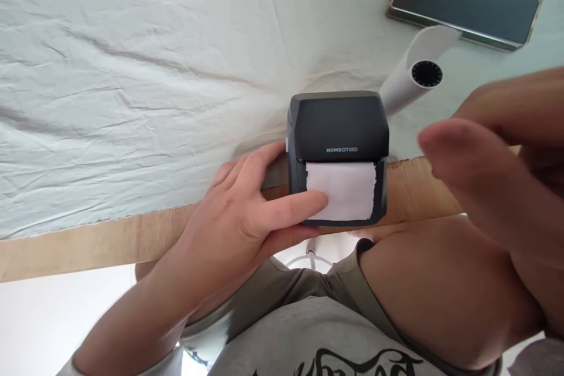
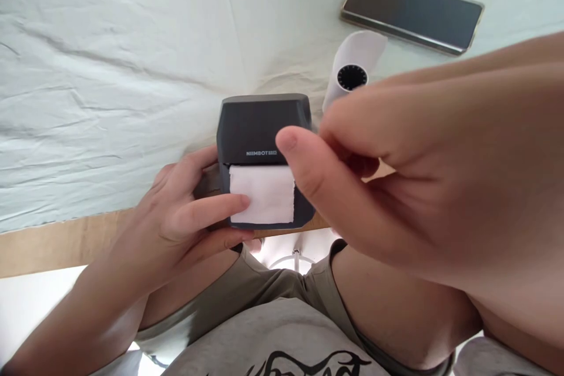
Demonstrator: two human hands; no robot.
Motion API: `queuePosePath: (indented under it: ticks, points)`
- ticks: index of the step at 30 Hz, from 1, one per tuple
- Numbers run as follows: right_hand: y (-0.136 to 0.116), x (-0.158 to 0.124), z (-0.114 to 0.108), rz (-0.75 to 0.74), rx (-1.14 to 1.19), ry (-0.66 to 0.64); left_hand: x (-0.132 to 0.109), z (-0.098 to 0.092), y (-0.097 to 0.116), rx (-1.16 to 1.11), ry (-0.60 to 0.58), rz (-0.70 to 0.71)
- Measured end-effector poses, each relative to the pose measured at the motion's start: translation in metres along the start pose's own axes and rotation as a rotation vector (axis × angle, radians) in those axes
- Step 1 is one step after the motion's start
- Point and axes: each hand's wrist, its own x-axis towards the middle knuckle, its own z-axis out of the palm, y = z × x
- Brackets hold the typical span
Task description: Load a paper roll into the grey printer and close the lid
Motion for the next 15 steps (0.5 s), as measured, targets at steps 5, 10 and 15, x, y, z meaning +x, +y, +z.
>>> queuePosePath:
  ticks: [5, 10, 15]
  points:
    - [-0.031, -0.007, 0.033, -0.074, -0.248, 0.072, -0.001, 0.001, 0.001, 0.029, 0.015, 0.004]
    - [-0.002, -0.014, 0.024, 0.082, -0.155, -0.079, -0.002, 0.005, 0.001, 0.029, 0.038, -0.019]
    - [-0.002, -0.012, 0.027, 0.061, -0.069, -0.134, 0.0, 0.005, -0.001, 0.071, 0.017, -0.047]
